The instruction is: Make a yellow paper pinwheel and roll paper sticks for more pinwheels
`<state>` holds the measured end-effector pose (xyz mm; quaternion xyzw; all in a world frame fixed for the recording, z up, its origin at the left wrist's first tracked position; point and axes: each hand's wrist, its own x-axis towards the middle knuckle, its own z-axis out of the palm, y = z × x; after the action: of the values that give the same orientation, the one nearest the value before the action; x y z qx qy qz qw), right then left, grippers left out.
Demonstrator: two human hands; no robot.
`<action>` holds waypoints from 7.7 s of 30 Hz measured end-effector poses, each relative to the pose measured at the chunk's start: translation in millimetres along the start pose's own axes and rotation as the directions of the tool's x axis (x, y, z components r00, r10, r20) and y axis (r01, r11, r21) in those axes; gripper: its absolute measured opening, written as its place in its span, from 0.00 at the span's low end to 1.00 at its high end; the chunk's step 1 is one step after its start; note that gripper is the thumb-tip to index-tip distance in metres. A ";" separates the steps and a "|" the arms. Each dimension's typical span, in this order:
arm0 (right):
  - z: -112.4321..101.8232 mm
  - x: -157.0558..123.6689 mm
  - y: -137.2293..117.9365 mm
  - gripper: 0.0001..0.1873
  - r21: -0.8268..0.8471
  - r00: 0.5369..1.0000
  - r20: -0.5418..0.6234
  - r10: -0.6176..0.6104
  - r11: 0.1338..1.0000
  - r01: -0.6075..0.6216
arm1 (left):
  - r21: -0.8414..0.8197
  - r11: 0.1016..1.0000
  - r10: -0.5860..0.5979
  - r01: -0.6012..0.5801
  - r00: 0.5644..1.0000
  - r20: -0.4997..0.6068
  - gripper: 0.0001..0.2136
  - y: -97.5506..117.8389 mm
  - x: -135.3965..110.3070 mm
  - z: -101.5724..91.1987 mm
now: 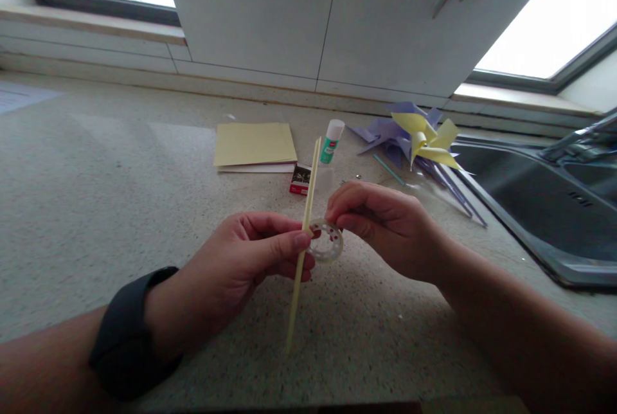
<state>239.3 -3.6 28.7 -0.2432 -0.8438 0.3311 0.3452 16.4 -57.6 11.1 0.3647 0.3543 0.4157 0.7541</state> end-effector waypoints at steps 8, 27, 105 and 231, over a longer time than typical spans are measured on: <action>-15.6 1.9 -1.4 0.01 0.042 0.984 0.177 -0.014 0.999 0.007 | 0.113 0.993 -0.047 0.039 0.997 0.069 0.06 0.7 -0.1 -4.9; -7.9 -2.2 6.8 0.02 0.165 0.998 -0.056 0.014 0.986 -0.004 | -0.127 0.991 0.043 -0.050 0.997 -0.063 0.05 5.3 0.0 -0.3; 5.6 1.9 -26.7 0.10 -0.686 0.865 0.168 -0.473 0.574 0.447 | -0.036 0.990 0.134 -0.136 0.989 -0.063 0.04 -5.2 4.2 -2.6; -5.9 1.8 17.0 0.11 -0.614 0.946 0.324 -0.012 0.758 0.220 | 0.710 -0.552 0.143 -0.437 0.789 0.597 0.05 -2.7 -37.7 7.5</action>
<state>245.6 11.2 20.3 -0.2398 -0.9617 0.0331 0.1287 8.4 -93.9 21.2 0.9383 0.3262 0.1042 -0.0480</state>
